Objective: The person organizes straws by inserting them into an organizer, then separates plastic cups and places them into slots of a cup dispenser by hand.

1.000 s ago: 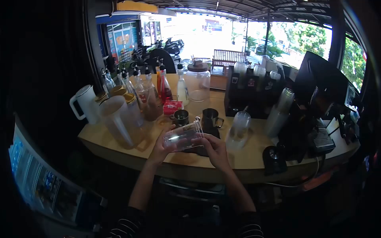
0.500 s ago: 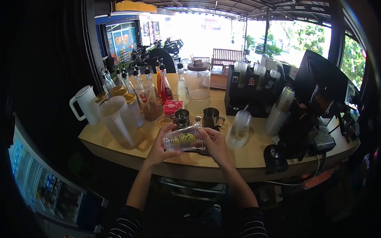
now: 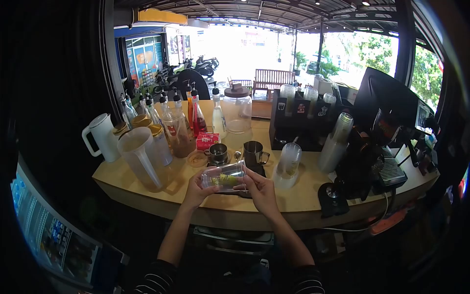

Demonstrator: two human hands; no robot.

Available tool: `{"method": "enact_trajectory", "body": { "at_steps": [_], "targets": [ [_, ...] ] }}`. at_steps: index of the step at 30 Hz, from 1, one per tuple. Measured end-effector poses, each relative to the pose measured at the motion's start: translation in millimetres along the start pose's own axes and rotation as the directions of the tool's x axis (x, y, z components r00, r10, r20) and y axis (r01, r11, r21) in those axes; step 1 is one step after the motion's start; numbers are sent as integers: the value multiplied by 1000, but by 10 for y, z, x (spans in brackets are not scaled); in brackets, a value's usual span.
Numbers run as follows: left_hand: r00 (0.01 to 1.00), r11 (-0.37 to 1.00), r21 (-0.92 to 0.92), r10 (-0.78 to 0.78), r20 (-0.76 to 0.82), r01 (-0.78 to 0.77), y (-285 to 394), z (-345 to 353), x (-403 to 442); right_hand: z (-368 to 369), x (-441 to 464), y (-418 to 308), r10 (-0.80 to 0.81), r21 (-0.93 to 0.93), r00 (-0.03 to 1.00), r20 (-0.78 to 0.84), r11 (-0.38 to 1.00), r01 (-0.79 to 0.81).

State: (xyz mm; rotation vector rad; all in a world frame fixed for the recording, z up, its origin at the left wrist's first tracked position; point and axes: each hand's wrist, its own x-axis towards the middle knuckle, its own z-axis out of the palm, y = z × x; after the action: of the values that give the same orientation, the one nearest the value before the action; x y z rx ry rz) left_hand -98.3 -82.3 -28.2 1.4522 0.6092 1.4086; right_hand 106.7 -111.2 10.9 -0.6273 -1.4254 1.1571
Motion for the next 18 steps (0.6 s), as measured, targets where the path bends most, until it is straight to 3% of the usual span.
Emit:
{"method": "enact_trajectory", "body": {
  "at_steps": [16,18],
  "targets": [
    [997,993,-98,-67,-36,63,-54,108,32,-63,-48,-56,57,15,998,-26,998,-56],
    [993,988,-139,-79,-86,67,-45,182,55,-78,-56,-24,125,104,991,-51,988,-119]
  ]
}}
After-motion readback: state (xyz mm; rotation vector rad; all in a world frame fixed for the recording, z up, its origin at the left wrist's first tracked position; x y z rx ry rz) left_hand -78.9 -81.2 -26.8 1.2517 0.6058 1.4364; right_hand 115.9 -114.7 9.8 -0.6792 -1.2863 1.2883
